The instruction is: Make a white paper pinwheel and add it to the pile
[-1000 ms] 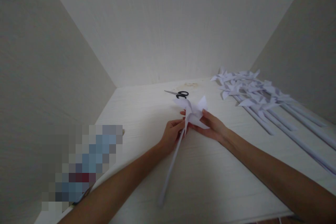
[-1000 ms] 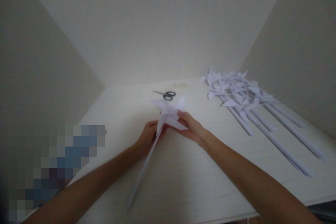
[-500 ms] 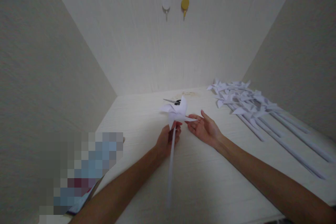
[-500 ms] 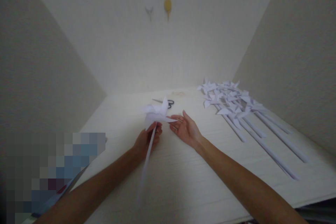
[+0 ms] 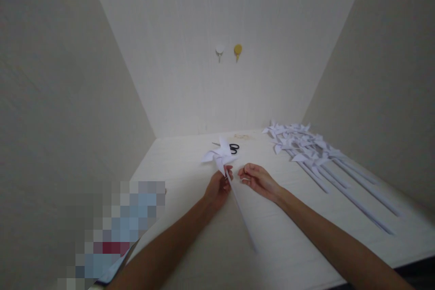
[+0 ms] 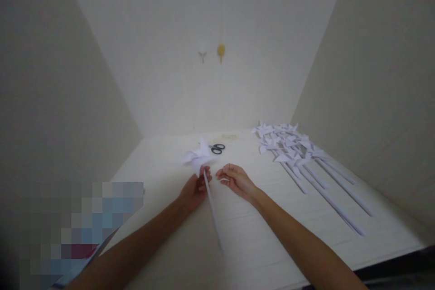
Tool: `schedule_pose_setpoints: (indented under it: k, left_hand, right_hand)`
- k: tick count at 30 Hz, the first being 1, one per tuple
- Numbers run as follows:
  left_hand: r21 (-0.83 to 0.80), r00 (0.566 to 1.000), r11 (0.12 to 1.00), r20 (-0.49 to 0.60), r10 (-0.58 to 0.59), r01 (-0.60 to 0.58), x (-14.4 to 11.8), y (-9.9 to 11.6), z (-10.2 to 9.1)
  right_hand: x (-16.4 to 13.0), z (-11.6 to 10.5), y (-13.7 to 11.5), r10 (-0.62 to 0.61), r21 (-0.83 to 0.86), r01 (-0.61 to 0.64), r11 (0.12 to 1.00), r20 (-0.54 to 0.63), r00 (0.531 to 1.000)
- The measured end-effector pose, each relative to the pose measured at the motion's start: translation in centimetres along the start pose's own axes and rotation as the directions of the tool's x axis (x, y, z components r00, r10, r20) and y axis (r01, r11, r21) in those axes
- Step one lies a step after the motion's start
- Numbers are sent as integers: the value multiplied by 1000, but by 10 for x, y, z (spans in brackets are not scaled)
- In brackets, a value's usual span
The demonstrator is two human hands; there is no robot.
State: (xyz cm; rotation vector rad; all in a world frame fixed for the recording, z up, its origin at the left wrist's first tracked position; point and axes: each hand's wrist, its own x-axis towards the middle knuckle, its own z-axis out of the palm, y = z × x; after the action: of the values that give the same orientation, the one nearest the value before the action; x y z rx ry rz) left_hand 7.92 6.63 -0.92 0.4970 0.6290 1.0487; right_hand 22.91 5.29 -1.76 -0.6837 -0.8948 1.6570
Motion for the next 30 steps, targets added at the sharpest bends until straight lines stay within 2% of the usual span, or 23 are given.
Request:
schedule_pose_setpoints:
  k: [6, 12, 19, 25, 30]
  left_hand:
    - [11, 1000, 1000, 13, 28, -28, -2, 0, 3]
    - [65, 994, 992, 25, 107, -109, 2, -5, 2]
    - [65, 992, 990, 29, 125, -126, 4, -7, -1]
    - [72, 990, 987, 15, 143, -143, 5, -7, -1]
    - [113, 970, 965, -26, 242, -238, 3, -5, 1]
  right_hand:
    - [-5, 7, 8, -130, -298, 132, 945, 29, 991]
    - [-16, 11, 16, -78, -492, 123, 862, 113, 991]
    - [-21, 10, 16, -75, -563, 121, 818, 104, 992]
    - [-23, 12, 16, -146, -610, 165, 775, 81, 986]
    - [-20, 18, 16, -146, -572, 125, 811, 9, 989]
